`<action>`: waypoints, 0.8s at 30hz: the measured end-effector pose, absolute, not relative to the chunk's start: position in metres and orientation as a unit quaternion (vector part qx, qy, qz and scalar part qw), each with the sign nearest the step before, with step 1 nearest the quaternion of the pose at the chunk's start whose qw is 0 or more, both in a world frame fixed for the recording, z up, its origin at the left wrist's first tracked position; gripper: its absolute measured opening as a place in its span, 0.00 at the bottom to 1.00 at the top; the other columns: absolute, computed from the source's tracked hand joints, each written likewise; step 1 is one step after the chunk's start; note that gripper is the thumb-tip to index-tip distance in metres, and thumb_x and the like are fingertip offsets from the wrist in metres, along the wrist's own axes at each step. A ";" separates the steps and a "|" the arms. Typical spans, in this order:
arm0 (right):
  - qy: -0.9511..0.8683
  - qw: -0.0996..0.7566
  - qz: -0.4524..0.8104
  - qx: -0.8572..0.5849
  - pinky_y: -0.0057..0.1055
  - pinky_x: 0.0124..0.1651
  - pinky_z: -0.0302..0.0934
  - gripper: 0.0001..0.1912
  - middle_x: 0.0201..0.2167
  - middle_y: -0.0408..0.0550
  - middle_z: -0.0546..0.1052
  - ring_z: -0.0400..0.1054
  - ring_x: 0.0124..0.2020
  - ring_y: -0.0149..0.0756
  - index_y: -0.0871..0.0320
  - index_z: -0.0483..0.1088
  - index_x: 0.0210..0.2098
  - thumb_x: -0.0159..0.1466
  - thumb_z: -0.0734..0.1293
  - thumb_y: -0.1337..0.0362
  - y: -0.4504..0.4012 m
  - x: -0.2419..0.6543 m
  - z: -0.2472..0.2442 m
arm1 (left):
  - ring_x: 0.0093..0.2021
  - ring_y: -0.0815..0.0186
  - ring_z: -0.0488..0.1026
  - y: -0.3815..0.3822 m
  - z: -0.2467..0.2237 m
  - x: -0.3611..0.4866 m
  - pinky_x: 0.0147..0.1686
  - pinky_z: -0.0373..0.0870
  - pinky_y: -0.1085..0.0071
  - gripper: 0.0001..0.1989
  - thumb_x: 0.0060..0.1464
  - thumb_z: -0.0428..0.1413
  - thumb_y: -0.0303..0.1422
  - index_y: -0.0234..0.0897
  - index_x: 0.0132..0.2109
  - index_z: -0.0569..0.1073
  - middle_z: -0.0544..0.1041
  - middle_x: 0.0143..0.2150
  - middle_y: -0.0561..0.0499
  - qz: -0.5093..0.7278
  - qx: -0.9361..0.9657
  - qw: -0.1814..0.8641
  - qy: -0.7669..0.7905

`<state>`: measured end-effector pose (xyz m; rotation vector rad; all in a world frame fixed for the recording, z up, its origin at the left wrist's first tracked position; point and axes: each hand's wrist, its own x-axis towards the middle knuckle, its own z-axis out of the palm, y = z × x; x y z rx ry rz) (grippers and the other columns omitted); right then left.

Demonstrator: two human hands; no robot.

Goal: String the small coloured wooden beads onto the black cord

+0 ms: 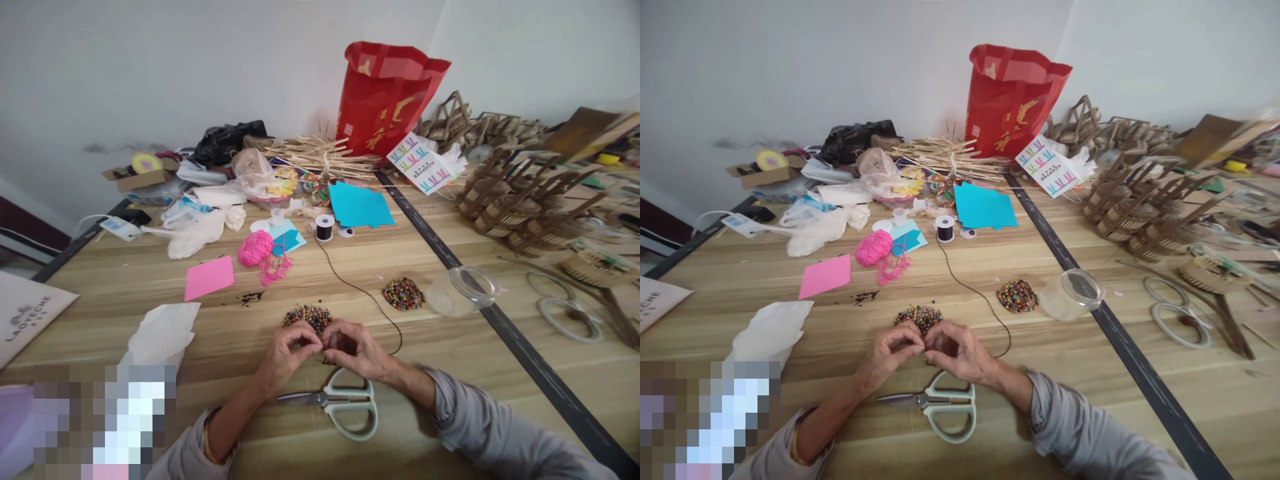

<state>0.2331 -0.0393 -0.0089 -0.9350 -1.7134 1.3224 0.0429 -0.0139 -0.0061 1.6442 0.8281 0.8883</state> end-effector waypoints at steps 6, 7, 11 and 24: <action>-0.643 0.392 0.547 -0.364 0.22 0.24 0.54 0.12 0.22 0.40 0.68 0.60 0.21 0.25 0.61 0.68 0.34 0.58 0.68 0.58 -0.038 0.231 -0.013 | 0.31 0.66 0.70 -0.014 -0.007 0.043 0.33 0.65 0.72 0.07 0.50 0.59 0.32 0.32 0.28 0.75 0.73 0.28 0.49 0.368 0.696 0.511 0.344; -0.643 0.394 0.548 -0.363 0.22 0.24 0.54 0.12 0.22 0.40 0.68 0.60 0.21 0.24 0.61 0.68 0.34 0.58 0.69 0.58 -0.038 0.230 -0.013 | 0.31 0.66 0.70 -0.014 -0.007 0.043 0.33 0.65 0.72 0.07 0.50 0.59 0.32 0.32 0.28 0.75 0.73 0.27 0.49 0.368 0.698 0.509 0.343; -0.652 0.391 0.534 -0.369 0.22 0.23 0.54 0.12 0.21 0.40 0.67 0.59 0.21 0.24 0.61 0.69 0.31 0.58 0.68 0.57 -0.037 0.229 -0.016 | 0.30 0.66 0.69 -0.014 -0.004 0.043 0.33 0.64 0.72 0.09 0.50 0.59 0.34 0.32 0.27 0.75 0.73 0.27 0.49 0.358 0.706 0.501 0.351; -0.547 0.431 0.607 -0.384 0.20 0.20 0.55 0.14 0.21 0.40 0.68 0.59 0.18 0.23 0.61 0.69 0.31 0.56 0.70 0.55 -0.028 0.236 -0.020 | 0.32 0.66 0.69 -0.015 -0.004 0.041 0.33 0.65 0.73 0.09 0.52 0.56 0.35 0.32 0.31 0.74 0.74 0.30 0.49 0.379 0.665 0.491 0.415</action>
